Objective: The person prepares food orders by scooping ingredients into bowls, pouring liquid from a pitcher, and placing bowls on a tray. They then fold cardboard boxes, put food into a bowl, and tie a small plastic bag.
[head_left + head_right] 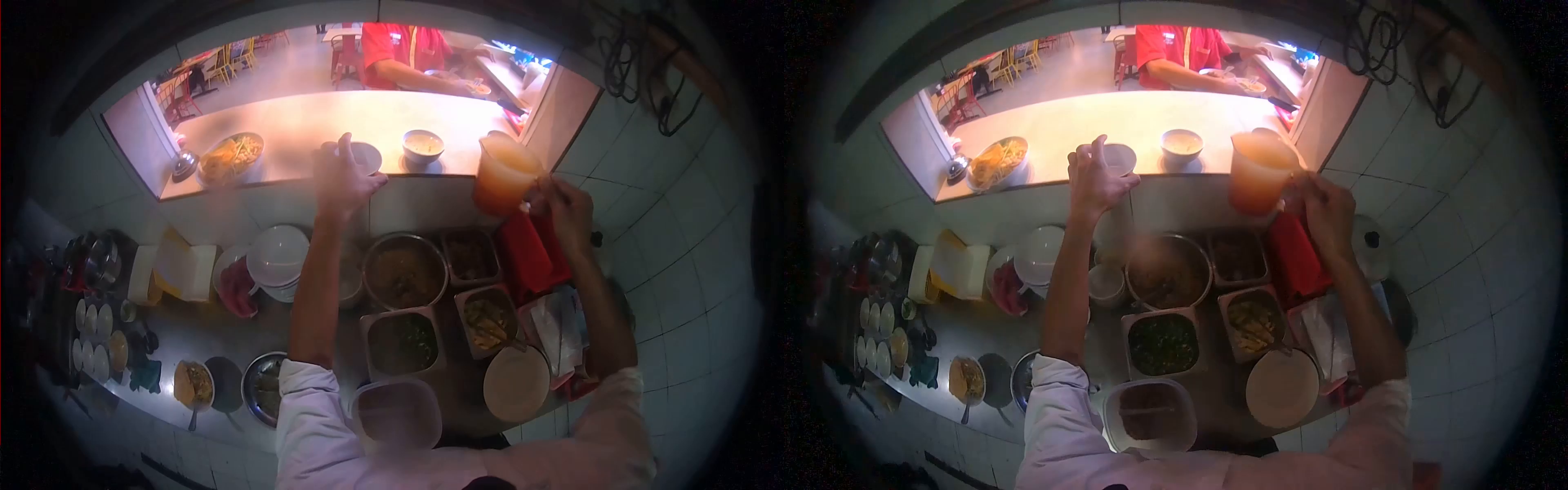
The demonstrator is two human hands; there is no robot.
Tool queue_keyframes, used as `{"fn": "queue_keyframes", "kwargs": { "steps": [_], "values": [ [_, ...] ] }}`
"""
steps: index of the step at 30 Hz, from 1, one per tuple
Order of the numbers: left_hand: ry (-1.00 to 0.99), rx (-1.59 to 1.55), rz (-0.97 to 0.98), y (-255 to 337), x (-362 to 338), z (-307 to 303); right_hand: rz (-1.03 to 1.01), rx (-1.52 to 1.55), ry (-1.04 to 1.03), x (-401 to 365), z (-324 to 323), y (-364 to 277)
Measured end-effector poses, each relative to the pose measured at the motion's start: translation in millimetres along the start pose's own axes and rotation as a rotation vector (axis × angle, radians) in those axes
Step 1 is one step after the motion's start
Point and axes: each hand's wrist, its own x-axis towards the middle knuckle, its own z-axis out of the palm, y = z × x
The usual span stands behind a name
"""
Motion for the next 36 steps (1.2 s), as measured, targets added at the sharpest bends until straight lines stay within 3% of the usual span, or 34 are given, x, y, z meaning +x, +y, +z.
{"fn": "queue_keyframes", "kwargs": {
  "steps": [1, 3, 5, 10, 13, 16, 18, 19, 20, 21, 23, 24, 25, 27, 29, 31, 35, 36],
  "values": [
    [-0.082, 0.112, -0.019, 1, 9, 4, -0.008, -0.002, 0.014, -8, -8, -1],
    [-0.077, 0.121, -0.026, -4, 20, 17, 0.126, 0.214, 0.010, -30, -24, 1],
    [-0.077, 0.137, -0.034, -9, 31, 27, 0.140, 0.214, 0.028, -43, -42, 23],
    [-0.049, -0.095, -0.052, -35, 48, 58, 0.175, 0.075, 0.071, -75, -74, 48],
    [-0.007, -0.216, -0.049, -45, 41, 56, 0.230, 0.192, 0.055, -83, -77, 31],
    [0.087, -0.229, -0.073, -47, 18, 49, 0.198, 0.240, 0.046, -91, -83, 31],
    [0.306, -0.294, 0.130, -60, 1, 40, 0.200, 0.210, 0.042, -92, -84, 38],
    [0.303, -0.266, 0.076, -61, -18, 24, 0.206, 0.167, 0.039, -94, -81, 39],
    [0.230, -0.289, 0.014, -54, -41, -3, 0.230, 0.156, -0.039, -99, -76, 35],
    [0.164, -0.319, -0.035, -49, -60, -25, 0.193, 0.167, 0.017, -98, -68, 27],
    [0.212, -0.304, -0.042, -58, -107, -49, 0.165, 0.187, 0.039, -101, -53, 20],
    [0.064, -0.331, -0.157, -63, -128, -60, 0.137, 0.221, 0.073, -101, -47, 20],
    [-0.092, -0.368, -0.283, -67, -151, -66, 0.118, 0.242, 0.104, -107, -47, 22],
    [-0.095, -0.357, -0.296, -78, -189, -61, 0.130, 0.254, 0.061, -116, -47, 30],
    [-0.247, -0.269, -0.317, -73, -226, -53, 0.135, 0.276, 0.045, -129, -36, 27],
    [-0.389, -0.206, -0.122, -64, -237, -37, 0.112, 0.301, 0.047, -139, -26, 20],
    [-0.574, 0.090, 0.030, -24, -249, -26, 0.150, 0.283, -0.010, -153, -28, 25],
    [-0.712, 0.148, 0.078, -22, -250, -24, 0.135, 0.255, -0.015, -158, -27, 22]
  ]
}}
